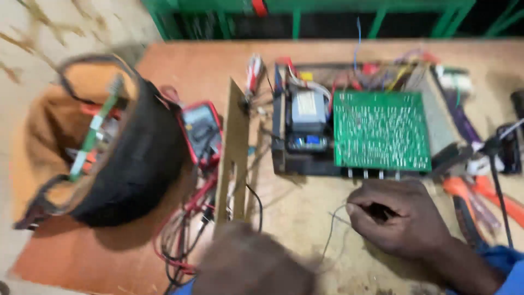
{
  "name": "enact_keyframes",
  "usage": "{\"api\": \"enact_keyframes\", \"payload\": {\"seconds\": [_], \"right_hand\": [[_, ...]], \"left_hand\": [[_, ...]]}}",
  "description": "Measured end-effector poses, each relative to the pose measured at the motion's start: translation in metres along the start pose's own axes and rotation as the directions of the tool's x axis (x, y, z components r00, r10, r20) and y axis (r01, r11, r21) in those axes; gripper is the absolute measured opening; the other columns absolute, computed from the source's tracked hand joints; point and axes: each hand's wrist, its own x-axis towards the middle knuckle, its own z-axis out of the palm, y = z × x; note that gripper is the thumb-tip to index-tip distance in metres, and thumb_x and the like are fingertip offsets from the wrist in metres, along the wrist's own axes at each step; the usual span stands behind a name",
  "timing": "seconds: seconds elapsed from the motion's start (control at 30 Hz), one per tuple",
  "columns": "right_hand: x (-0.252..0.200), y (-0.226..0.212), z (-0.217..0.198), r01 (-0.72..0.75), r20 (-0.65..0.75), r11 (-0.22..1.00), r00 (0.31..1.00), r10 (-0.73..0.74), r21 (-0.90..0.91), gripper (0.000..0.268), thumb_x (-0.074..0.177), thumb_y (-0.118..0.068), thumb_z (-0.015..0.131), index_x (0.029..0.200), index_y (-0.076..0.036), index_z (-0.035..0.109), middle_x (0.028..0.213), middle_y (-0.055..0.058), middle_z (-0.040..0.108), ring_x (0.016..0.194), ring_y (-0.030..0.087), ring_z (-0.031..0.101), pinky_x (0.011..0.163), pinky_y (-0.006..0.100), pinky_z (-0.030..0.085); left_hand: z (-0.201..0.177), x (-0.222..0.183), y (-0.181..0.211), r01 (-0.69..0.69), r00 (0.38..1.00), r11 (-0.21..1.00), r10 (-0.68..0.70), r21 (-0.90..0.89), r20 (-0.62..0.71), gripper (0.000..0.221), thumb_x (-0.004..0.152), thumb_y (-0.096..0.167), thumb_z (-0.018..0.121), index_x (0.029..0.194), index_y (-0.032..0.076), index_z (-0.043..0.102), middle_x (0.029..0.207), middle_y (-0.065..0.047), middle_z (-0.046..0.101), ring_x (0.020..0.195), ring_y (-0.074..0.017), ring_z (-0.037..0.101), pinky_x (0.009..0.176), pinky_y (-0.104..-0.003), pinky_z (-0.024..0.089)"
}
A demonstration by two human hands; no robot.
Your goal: Testing electronic components with a multimeter and soldering wires to a main circuit board during a repair.
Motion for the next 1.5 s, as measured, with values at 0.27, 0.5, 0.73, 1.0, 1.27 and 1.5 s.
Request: {"api": "enact_keyframes", "payload": {"seconds": [0.27,0.5,0.73,1.0,1.27,1.5], "right_hand": [[0.001,-0.017,-0.004,0.02,-0.061,0.999,0.998,-0.019,0.031,0.012,0.084,-0.02,0.073,0.073,-0.017,0.071,0.057,-0.006,0.062,0.047,0.007,0.053,0.045,0.026,0.039],[-0.006,-0.021,-0.006,0.056,-0.037,0.998,0.998,-0.055,0.013,0.015,0.087,-0.023,0.07,0.073,-0.017,0.071,0.059,-0.005,0.066,0.049,0.009,0.058,0.047,0.028,0.043],[-0.003,-0.019,-0.001,0.184,-0.036,0.982,0.983,-0.182,0.05,0.011,0.085,-0.018,0.071,0.075,-0.015,0.071,0.06,-0.005,0.067,0.049,0.008,0.059,0.043,0.024,0.046],[-0.004,-0.018,-0.004,0.187,-0.028,0.982,0.982,-0.186,0.036,0.011,0.085,-0.016,0.07,0.075,-0.014,0.071,0.061,-0.004,0.069,0.049,0.007,0.061,0.044,0.023,0.05],[-0.003,-0.025,-0.005,0.239,-0.041,0.971,0.97,-0.238,0.013,0.012,0.086,-0.015,0.068,0.074,-0.015,0.069,0.058,-0.005,0.062,0.047,0.009,0.054,0.042,0.026,0.042],[-0.003,-0.027,-0.006,0.23,-0.022,0.972,0.973,-0.229,0.038,0.014,0.087,-0.015,0.069,0.074,-0.012,0.069,0.061,-0.003,0.065,0.05,0.01,0.058,0.046,0.027,0.046]], "left_hand": [[0.015,-0.038,-0.089,0.455,0.648,0.673,-0.7,-0.583,-0.301,0.029,0.085,0.009,0.062,0.106,0.014,0.08,0.101,0.0,0.083,0.088,-0.0141,0.075,0.074,-0.031,0.056],[0.017,-0.012,-0.085,0.324,0.651,0.811,-0.565,-0.488,-0.507,0.025,0.086,0.003,0.061,0.102,0.014,0.077,0.087,-0.001,0.078,0.071,-0.015,0.069,0.063,-0.032,0.052],[0.029,0.001,-0.121,0.594,0.759,0.799,-0.594,-0.09,-0.268,0.013,0.083,0.02,0.066,0.093,0.014,0.071,0.091,-0.007,0.063,0.092,-0.0346,0.06,0.061,-0.053,0.048],[0.058,0.005,-0.141,0.525,0.835,0.782,-0.396,0.336,-0.383,0.013,0.07,0.017,0.07,0.066,0.005,0.069,0.083,-0.01,0.055,0.09,-0.0376,0.054,0.045,-0.051,0.049],[0.054,0.006,-0.131,0.464,0.872,0.83,-0.369,0.309,-0.321,0.022,0.086,0.02,0.065,0.068,0.01,0.071,0.086,-0.009,0.054,0.089,-0.0346,0.052,0.052,-0.053,0.047],[0.071,0.008,-0.141,0.484,0.872,0.778,-0.387,0.401,-0.301,0.012,0.073,0.009,0.068,0.073,-0.002,0.071,0.089,-0.012,0.053,0.092,-0.0382,0.051,0.047,-0.053,0.048]]}}
